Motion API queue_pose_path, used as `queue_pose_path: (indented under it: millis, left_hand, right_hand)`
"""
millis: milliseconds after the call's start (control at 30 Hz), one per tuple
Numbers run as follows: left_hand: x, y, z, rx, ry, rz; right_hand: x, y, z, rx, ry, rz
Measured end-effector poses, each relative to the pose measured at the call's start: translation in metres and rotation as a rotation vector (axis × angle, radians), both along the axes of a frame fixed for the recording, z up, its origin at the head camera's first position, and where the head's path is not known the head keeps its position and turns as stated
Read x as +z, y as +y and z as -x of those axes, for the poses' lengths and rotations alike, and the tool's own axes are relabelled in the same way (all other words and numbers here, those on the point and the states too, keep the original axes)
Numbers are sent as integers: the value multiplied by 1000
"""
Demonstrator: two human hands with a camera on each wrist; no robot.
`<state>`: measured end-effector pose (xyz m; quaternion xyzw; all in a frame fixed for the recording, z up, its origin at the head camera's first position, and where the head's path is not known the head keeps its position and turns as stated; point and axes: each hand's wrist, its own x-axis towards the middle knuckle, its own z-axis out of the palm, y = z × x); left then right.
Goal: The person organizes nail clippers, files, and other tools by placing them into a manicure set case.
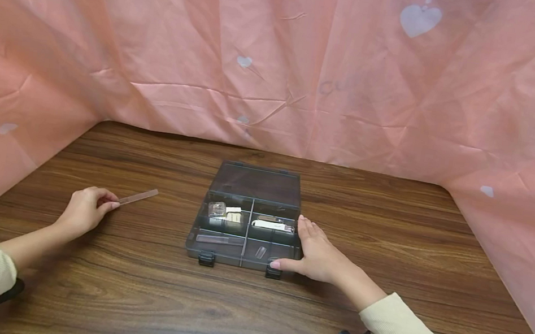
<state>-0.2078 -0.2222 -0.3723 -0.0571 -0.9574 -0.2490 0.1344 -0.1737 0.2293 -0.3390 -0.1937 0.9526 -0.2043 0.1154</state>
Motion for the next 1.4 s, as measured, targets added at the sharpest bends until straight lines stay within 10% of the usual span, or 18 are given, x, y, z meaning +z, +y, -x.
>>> queue_pose_path:
  millis: [1400]
  left_hand:
    - [31,53,-8,-154,130,-159]
  right_hand:
    - [3,0,0,8,-3,-8]
